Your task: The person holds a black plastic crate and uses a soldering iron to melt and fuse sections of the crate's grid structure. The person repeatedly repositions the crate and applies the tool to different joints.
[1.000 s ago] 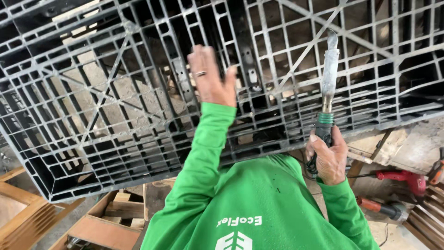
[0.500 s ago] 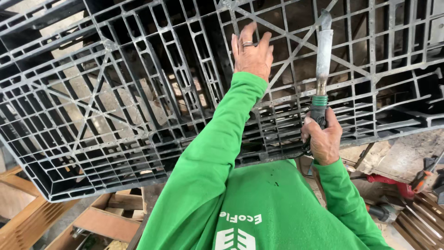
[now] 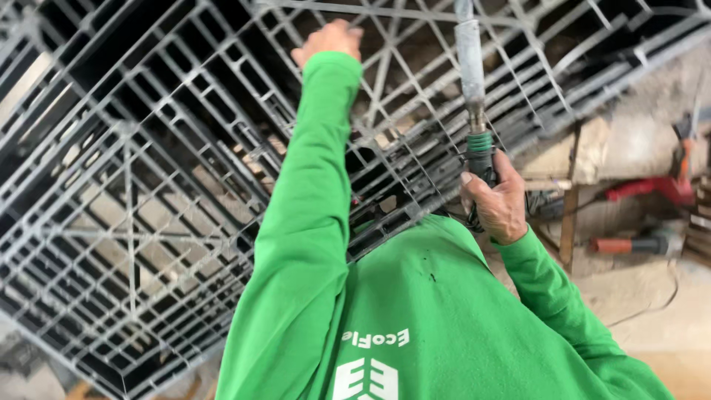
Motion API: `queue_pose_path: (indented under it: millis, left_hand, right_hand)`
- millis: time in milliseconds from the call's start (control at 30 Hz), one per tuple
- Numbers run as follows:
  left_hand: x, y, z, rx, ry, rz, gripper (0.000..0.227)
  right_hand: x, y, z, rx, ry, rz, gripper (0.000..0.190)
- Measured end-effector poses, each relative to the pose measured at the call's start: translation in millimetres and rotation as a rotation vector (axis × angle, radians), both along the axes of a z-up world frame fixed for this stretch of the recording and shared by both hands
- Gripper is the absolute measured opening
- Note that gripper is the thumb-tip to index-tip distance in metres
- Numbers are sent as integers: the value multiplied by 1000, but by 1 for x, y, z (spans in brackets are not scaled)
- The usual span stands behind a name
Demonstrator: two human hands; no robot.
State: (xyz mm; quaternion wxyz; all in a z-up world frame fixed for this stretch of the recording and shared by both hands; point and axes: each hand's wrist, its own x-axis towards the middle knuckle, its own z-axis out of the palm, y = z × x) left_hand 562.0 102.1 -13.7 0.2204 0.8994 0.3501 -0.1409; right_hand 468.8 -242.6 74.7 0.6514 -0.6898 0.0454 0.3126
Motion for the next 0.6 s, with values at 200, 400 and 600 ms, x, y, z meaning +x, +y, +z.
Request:
queue_pose_path:
  millis: [200,400,600]
  left_hand:
    - [-28,2,-28,72,-161,-82,26]
    - [-28,-7,-45,179,-249,-165,22]
    - [-24,-24,-41,167,-202,-219,19]
  right_hand:
    - [-101,-30,6,5,-23,-208,23]
    - [-159,-70,-5,-17,-40,-370,24]
    - [-149,-117,-21,42,-53,-489,20]
